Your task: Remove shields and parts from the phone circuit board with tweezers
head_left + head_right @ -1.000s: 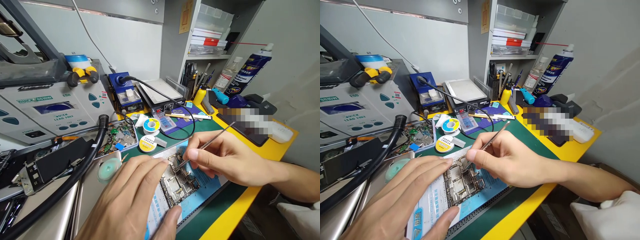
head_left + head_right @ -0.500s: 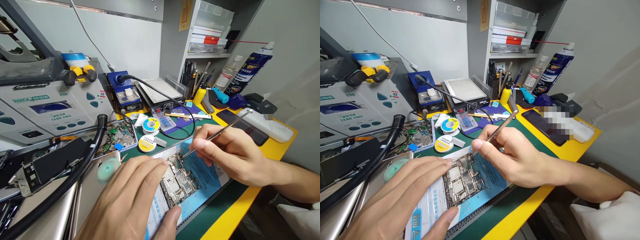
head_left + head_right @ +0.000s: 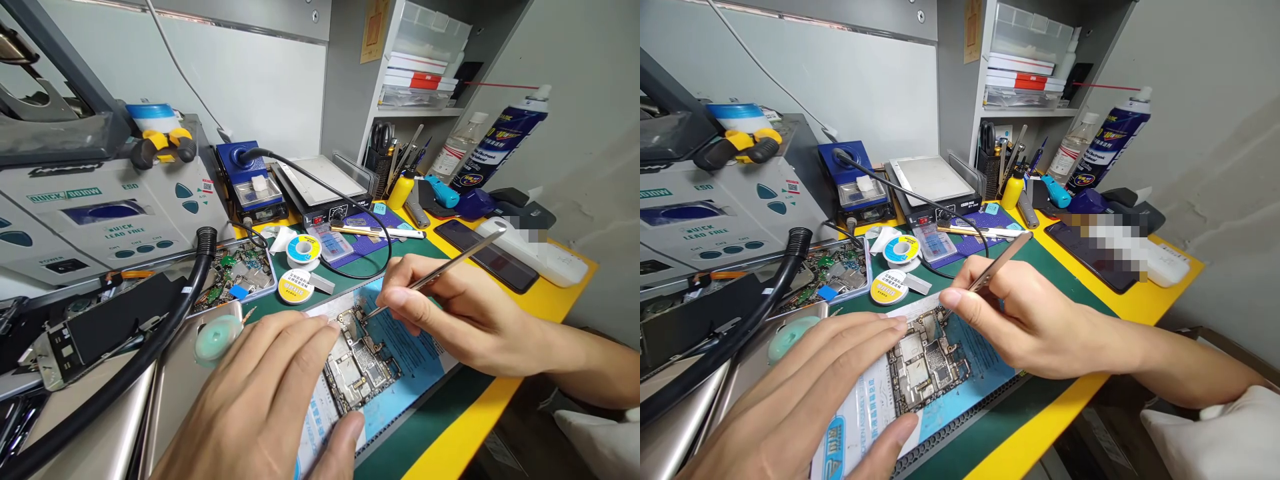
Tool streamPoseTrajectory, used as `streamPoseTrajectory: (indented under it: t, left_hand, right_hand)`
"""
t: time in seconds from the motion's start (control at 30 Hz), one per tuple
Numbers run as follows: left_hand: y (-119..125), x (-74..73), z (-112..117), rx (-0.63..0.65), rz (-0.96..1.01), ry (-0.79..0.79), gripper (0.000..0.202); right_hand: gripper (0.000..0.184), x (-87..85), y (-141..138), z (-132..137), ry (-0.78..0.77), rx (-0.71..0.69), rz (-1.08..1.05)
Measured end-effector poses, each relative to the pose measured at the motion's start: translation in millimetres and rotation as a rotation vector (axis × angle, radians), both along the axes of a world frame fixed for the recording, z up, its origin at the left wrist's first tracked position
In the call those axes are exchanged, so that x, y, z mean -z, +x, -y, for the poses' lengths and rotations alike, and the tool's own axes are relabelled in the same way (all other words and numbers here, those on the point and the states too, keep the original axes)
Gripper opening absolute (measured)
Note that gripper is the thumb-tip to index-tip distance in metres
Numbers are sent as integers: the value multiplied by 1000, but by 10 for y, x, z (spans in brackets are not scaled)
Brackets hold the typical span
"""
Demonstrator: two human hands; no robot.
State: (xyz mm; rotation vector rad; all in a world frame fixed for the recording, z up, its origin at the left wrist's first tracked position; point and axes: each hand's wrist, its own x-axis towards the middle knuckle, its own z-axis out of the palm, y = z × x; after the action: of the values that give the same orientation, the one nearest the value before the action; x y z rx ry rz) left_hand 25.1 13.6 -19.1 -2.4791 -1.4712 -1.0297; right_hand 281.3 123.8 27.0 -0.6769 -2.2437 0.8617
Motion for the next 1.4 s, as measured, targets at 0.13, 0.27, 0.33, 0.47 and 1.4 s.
streamPoseTrajectory:
  t: [0.13,0.27,0.33,0.47,1.4]
  left_hand:
    - [-35,31,-3,30,-6,-1,41]
    - [-46,42,-7,17,-21,10,40]
    - [-34,30,-10,18,-13,2,39]
    - [-22,7,1,13,3,-11,40]
    - [-13,3,-22,2,-17,-14,42]
  right_hand:
    - [29,-27,-4,3,-9,-24,59]
    - [20,0,-3,-22,45,-84,50]
    - [20,16,-3,-35,72,-105,65]
    - [26,8,-13,-31,0,-64,85]
    - [24,36,-43,-29,57,-60,1]
